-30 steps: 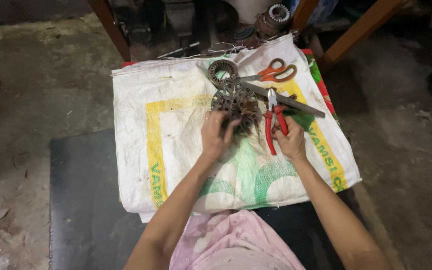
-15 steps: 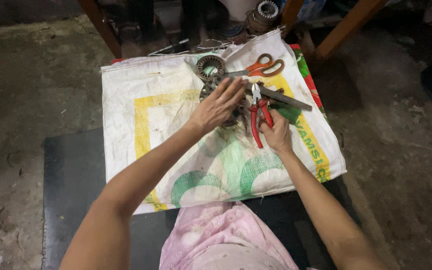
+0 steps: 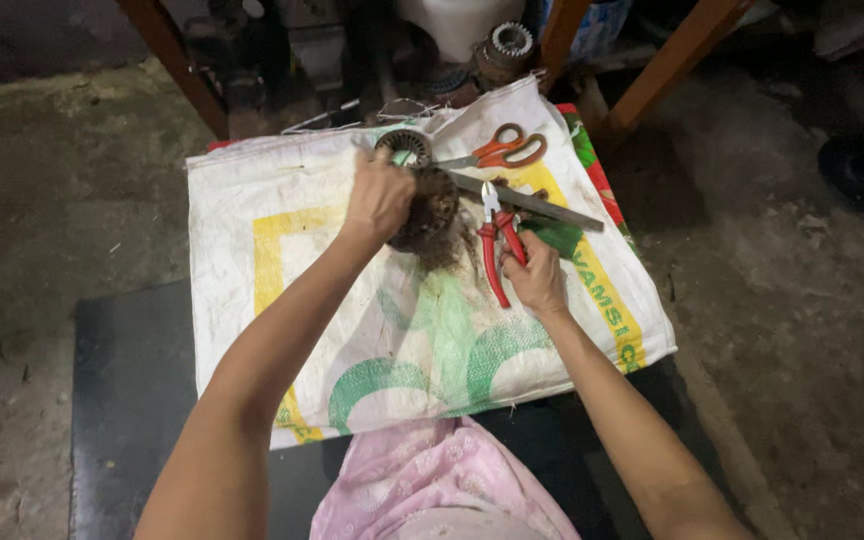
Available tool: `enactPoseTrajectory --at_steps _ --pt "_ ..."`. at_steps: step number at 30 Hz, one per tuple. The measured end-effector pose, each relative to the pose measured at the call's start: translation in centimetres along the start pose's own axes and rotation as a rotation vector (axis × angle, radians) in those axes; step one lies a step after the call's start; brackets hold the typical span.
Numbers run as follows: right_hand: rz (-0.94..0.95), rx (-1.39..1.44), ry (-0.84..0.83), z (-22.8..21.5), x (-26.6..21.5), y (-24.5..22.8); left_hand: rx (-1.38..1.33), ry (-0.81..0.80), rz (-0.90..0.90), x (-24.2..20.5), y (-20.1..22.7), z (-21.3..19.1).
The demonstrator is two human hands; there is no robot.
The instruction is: The person cleans a circular metal motor component, likely a stator, using a file and pliers. They scrape the surface to remove debris and use the pliers to pull out stuck material from the slots. The person also uses a knife to scrape the component and a pair of scissors to cut away debris.
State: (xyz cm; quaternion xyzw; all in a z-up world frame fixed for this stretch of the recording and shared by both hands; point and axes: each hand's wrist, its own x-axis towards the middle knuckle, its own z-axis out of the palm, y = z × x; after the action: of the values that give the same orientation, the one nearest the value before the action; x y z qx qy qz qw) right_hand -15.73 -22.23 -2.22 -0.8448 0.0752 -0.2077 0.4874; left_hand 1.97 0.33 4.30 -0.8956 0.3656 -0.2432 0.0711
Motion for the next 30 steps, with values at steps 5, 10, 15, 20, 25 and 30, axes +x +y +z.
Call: enactPoseTrajectory --at_steps 5,10,15,20,25,30 --pt "0.028 0.085 0.015 0.3 0.2 0.1 -0.382 -0.009 -0.428 -1.9 -1.4 0.3" --pt "0.032 0.099 0.017 0.3 0.4 0.0 -0.719 0.141 -0.603 -3.4 0.7 3.5" --pt "0.022 -0.002 0.020 0.3 0.2 0.1 -0.820 0.198 -0.550 -4.1 2.1 8.2" --pt "0.007 0.034 0.020 0.3 0.2 0.1 -1.343 0.139 -0.677 -5.0 1.8 10.8" --pt "0.025 0.096 0.006 0.5 0.1 0.6 -1.257 0.411 -0.419 -5.5 1.8 13.8" --pt "0.039 0.123 0.001 0.8 0.3 1.1 -2.116 0.244 -0.845 -4.1 2.0 16.6"
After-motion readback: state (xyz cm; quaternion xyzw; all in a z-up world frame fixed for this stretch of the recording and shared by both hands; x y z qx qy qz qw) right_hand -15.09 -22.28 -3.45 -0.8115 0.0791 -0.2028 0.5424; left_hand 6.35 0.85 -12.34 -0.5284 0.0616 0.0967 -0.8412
